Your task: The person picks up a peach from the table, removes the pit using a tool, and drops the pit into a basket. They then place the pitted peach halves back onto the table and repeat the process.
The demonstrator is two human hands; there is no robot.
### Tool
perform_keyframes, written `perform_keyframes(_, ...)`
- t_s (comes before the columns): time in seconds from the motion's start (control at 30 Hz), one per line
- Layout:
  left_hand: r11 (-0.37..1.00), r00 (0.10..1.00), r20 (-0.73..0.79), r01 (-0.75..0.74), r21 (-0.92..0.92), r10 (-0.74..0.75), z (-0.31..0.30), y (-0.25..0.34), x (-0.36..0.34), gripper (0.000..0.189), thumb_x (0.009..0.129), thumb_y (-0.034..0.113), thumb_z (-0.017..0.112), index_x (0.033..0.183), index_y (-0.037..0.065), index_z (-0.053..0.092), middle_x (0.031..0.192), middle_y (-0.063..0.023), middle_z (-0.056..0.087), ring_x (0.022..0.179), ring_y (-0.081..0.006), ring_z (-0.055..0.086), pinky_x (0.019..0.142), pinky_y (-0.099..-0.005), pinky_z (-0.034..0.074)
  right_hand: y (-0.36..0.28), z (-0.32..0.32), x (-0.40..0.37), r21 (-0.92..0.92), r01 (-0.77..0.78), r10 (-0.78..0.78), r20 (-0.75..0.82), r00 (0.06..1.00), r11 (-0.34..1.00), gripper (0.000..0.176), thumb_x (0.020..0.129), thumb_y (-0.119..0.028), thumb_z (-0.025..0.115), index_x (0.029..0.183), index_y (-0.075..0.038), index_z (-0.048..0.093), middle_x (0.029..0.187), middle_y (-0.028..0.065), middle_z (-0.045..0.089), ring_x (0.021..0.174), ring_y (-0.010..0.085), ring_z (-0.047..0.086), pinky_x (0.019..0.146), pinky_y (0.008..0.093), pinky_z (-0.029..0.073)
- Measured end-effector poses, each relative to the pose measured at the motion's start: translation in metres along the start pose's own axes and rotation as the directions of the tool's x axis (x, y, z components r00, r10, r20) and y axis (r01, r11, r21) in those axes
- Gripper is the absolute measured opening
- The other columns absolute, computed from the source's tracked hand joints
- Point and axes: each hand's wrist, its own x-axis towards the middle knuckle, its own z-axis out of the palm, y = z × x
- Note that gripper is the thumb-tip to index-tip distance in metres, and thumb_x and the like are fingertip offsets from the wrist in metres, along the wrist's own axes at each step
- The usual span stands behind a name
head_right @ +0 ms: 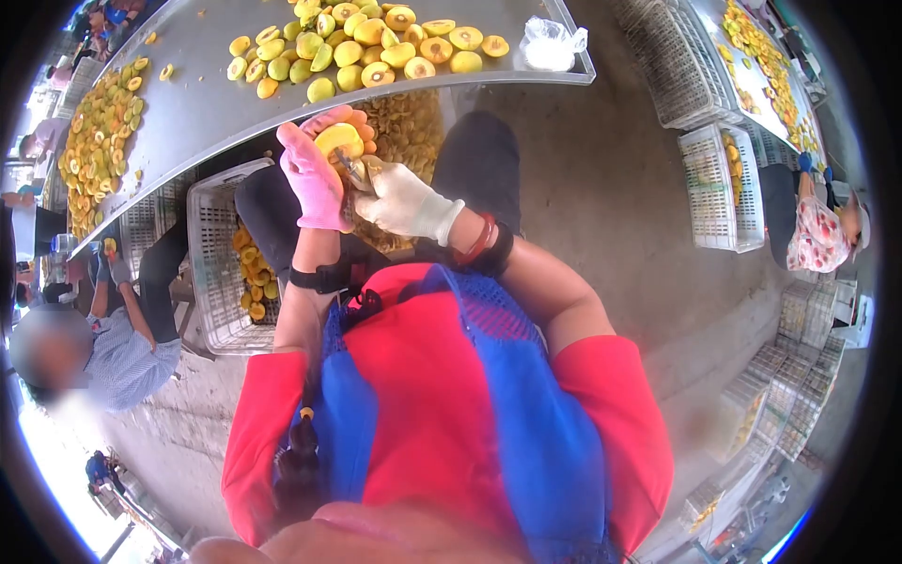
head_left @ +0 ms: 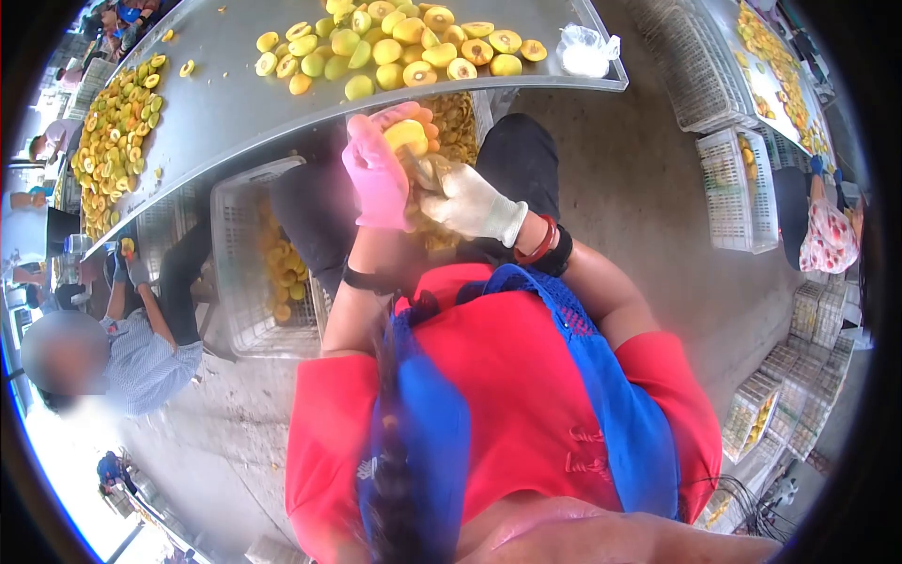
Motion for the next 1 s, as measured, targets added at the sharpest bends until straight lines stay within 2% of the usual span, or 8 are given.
perform_keyframes(0.07, 0.999, 1.000, 0.000, -0.008, 0.033, 0.008, 0.000, -0.002, 0.002, 0.084, 0.095, 0.074, 0.037, 0.103, -0.005, 0.066, 0.091, -0.0168, 0.072, 0.075, -0.0249, 0.070, 0.066, -0.0347, 0.059, 0.008, 0.003, 0.001, -0.152, 0.087, -0.087, 0.007, 0.996, 0.985, 0.028, 0.086, -0.010, 0.061, 0.111, 0.001, 0.056, 0.097, 0.0257, 0.064, 0.091, 0.0462, 0.062, 0.079, 0.0460, 0.052)
perform_keyframes(0.27, 0.998, 0.998, 0.043, 0.046, 0.036, -0.048, -0.007, -0.005, 0.004, 0.087, 0.094, 0.075, 0.037, 0.101, -0.006, 0.066, 0.090, -0.0178, 0.072, 0.074, -0.0253, 0.070, 0.067, -0.0354, 0.060, 0.006, 0.006, 0.002, 0.136, 0.088, -0.083, -0.044, 0.996, 0.987, 0.022, 0.090, -0.010, 0.058, 0.109, 0.000, 0.055, 0.084, 0.0142, 0.065, 0.069, 0.0334, 0.064, 0.068, 0.0412, 0.052)
perform_keyframes(0.37, 0.995, 0.993, 0.117, 0.022, 0.100, -0.033, -0.011, -0.003, 0.005, 0.089, 0.093, 0.076, 0.037, 0.101, -0.008, 0.066, 0.093, -0.0190, 0.072, 0.075, -0.0260, 0.071, 0.069, -0.0358, 0.060, -0.028, -0.016, 0.003, 0.421, -0.488, 0.355, 0.356, 0.864, 0.765, 0.011, 0.094, -0.011, 0.056, 0.103, -0.005, 0.055, 0.073, 0.0019, 0.057, 0.058, 0.0149, 0.056, 0.054, 0.0319, 0.047)
perform_keyframes(0.6, 0.998, 0.965, 0.261, -0.024, 0.053, 0.009, -0.040, -0.001, 0.015, 0.091, 0.093, 0.078, 0.036, 0.102, -0.008, 0.066, 0.095, -0.0201, 0.071, 0.079, -0.0286, 0.071, 0.074, -0.0379, 0.060, -0.010, -0.010, -0.007, 0.522, -0.648, 0.304, 0.598, 0.742, 0.554, 0.010, 0.093, -0.013, 0.059, 0.101, -0.012, 0.054, 0.070, -0.0053, 0.049, 0.051, 0.0044, 0.042, 0.044, 0.0229, 0.033)
perform_keyframes(0.7, 0.951, 0.945, -0.166, -0.250, 0.184, 0.280, -0.074, 0.023, 0.028, 0.080, 0.096, 0.069, 0.044, 0.102, -0.007, 0.067, 0.093, -0.0174, 0.071, 0.077, -0.0257, 0.071, 0.073, -0.0362, 0.059, 0.005, 0.003, -0.019, 0.420, -0.648, 0.372, 0.569, 0.733, 0.635, 0.018, 0.093, -0.020, 0.063, 0.107, -0.011, 0.054, 0.070, -0.0058, 0.050, 0.050, 0.0035, 0.041, 0.044, 0.0228, 0.032)
perform_keyframes(0.8, 0.622, 0.804, -0.273, -0.149, 0.768, 0.529, -0.142, 0.039, 0.038, 0.056, 0.103, 0.050, 0.047, 0.120, 0.001, 0.068, 0.103, -0.0184, 0.072, 0.096, -0.0302, 0.069, 0.086, -0.0405, 0.056, -0.003, -0.001, -0.018, 0.393, -0.628, 0.472, 0.427, 0.771, 0.671, 0.014, 0.092, -0.014, 0.062, 0.102, -0.009, 0.054, 0.070, -0.0037, 0.051, 0.052, 0.0064, 0.045, 0.045, 0.0246, 0.036)
perform_keyframes(0.9, -0.010, 0.769, -0.425, 0.488, 0.873, 0.477, -0.190, 0.088, 0.030, 0.061, 0.094, 0.056, 0.054, 0.127, 0.006, 0.066, 0.132, -0.0170, 0.062, 0.123, -0.0357, 0.056, 0.105, -0.0457, 0.043, -0.005, -0.015, -0.012, 0.264, -0.691, 0.568, 0.415, 0.711, 0.672, 0.017, 0.092, -0.016, 0.063, 0.104, -0.006, 0.055, 0.072, -0.0010, 0.053, 0.059, 0.0086, 0.050, 0.052, 0.0273, 0.041)
perform_keyframes(1.0, 0.050, 0.819, -0.276, 0.292, 0.955, 0.504, -0.190, 0.067, 0.056, 0.060, 0.094, 0.055, 0.056, 0.129, 0.007, 0.065, 0.130, -0.0173, 0.062, 0.121, -0.0358, 0.057, 0.104, -0.0451, 0.044, 0.011, -0.004, -0.009, 0.203, -0.599, 0.524, 0.325, 0.788, 0.775, 0.022, 0.092, -0.018, 0.063, 0.107, -0.003, 0.058, 0.078, 0.0060, 0.060, 0.068, 0.0148, 0.058, 0.062, 0.0330, 0.048)
